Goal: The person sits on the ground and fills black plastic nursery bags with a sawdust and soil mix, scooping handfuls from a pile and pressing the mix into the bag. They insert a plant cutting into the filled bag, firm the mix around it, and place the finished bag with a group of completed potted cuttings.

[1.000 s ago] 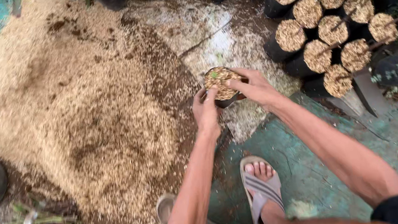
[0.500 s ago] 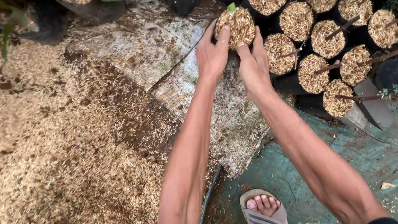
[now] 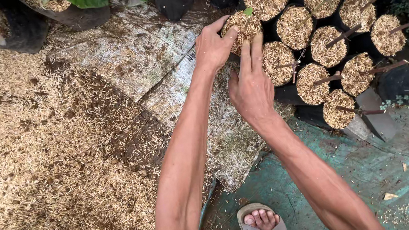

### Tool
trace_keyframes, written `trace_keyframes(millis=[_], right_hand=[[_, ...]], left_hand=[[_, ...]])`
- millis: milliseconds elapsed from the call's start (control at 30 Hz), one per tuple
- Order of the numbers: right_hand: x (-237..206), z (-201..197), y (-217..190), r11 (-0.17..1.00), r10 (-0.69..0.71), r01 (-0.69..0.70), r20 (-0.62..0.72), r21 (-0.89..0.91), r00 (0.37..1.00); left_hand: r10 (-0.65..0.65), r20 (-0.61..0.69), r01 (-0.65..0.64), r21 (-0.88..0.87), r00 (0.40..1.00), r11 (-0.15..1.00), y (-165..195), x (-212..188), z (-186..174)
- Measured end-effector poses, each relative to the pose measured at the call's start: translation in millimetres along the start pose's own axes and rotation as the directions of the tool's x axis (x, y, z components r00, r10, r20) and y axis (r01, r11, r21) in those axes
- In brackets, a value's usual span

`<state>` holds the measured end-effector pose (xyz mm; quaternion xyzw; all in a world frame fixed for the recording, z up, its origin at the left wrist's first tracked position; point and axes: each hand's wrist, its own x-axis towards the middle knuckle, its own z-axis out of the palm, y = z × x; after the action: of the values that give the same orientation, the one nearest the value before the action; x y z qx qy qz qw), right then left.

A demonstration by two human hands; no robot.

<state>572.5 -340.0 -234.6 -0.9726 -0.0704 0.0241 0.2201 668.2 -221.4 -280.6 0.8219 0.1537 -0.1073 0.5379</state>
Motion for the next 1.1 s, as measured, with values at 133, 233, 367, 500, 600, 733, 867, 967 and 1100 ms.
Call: trace_keyframes(millis=[133,233,367,500,600,733,867,967,1100], right_hand=[[4,1,4,0.979,-0.090,0.092,0.021,-0.181,0.996],[7,2,2,0.953,-0.089,0.110,0.086,-0.283,0.992],[10,-3,-9,0.967,-0.019,0.039,0.082,-0.253,0.996],[-32,-7,-20,0.923,-0.381,0.375,-0.332,-0.085,0.863],[-98,8,-32,0.848,-0.522,0.528,-0.253,-0.051,0.815],[-180,38,-76,0.776,-0.631,0.605,0.195,0.179,0.751],[-195,36,-166,0.321,-0.874,0.737,-0.114,0.595,0.473],[-185,-13,-243,0.501,-0.838,0.640,0.143,0.582,0.527],[-189,-116,-319,0.521,-0.839,0.842,0.263,0.138,0.476]], left_hand=[[0.041,-0.004,-0.041,0.036,0.999,0.999,1,-2,-1],[0.006,0.011,-0.006,-0.023,1.000,1.000,0,-3,1],[-0.002,-0.073,-0.003,-0.061,0.997,0.998,3,-19,0],[0.104,-0.380,-0.221,-0.279,0.919,0.934,-15,-82,-25],[0.069,-0.517,-0.254,-0.297,0.853,0.920,-54,-167,-65],[-0.181,-0.657,0.218,-0.025,0.732,0.976,-96,-291,-123],[-0.051,-0.809,0.481,0.296,0.586,0.825,-106,-415,-204],[0.616,-0.677,0.258,0.729,0.402,0.634,-83,-515,-257],[0.040,-0.892,0.661,0.363,0.450,0.657,-25,-627,-309]])
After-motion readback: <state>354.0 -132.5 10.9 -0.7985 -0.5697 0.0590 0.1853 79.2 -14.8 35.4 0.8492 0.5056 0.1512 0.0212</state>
